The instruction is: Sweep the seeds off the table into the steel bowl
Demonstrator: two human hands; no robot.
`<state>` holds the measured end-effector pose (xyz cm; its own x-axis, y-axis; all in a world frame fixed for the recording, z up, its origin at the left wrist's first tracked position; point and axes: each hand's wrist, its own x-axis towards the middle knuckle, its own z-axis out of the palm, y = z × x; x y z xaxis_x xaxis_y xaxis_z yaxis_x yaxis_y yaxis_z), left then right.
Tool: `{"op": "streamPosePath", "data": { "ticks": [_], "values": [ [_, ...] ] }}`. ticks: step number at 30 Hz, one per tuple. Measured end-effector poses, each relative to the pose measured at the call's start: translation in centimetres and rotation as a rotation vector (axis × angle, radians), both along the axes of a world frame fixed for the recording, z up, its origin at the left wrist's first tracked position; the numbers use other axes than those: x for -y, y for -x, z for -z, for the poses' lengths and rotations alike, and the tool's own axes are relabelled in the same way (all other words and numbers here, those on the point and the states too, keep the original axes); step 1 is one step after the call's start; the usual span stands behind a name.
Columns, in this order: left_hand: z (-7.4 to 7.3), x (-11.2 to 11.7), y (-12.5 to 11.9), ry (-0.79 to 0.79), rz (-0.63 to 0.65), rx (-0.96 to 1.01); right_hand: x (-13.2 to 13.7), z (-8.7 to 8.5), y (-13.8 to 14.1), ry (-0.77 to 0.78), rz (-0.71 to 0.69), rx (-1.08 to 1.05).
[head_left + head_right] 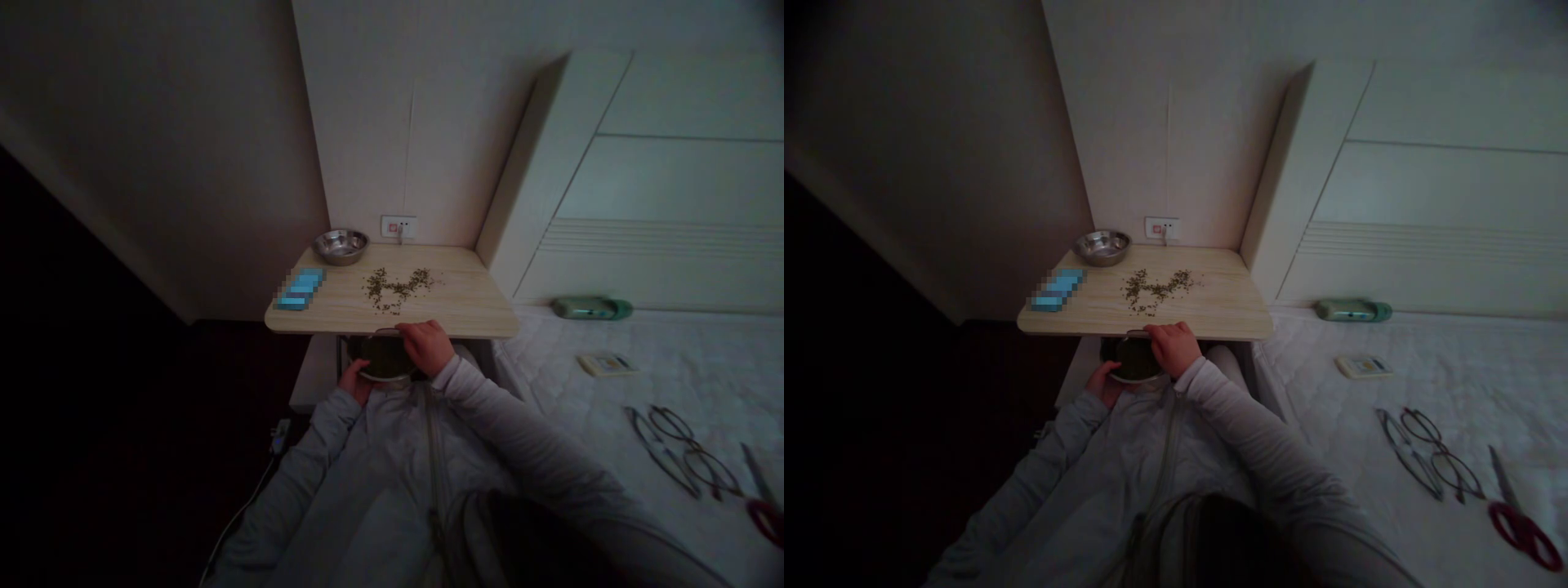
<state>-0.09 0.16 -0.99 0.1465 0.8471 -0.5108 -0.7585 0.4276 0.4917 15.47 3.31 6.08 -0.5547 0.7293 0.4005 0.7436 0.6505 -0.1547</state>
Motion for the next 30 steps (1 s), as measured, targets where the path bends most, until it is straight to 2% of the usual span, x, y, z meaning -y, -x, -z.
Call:
{"op": "streamPosePath", "data": {
  "ticks": [9, 13, 18, 25, 30],
  "values": [
    [-0.4, 0.2, -0.2, -0.019, -0.010, 0.009, -0.8, -0.2, 0.2, -0.014, 0.066, -0.037],
    [-0.5, 0.2, -0.3, -0.017, -0.040, -0.015, -0.3, -0.3, 0.8, -0.009, 0.030, 0.012],
    [-0.5, 0.2, -0.2, -0.008, -0.019, -0.022, 0.0, 0.1, 0.7, 0.011, -0.020, 0.013],
    [-0.5, 0.2, -0.3, -0.013, -0.004, 0.010, -1.2, -0.2, -0.2, 0.022, 0.110, -0.102],
    [-0.5, 0.2, -0.3, 0.001, -0.023, -0.012, -0.9, -0.2, 0.0, 0.007, 0.086, -0.033]
  ]
}}
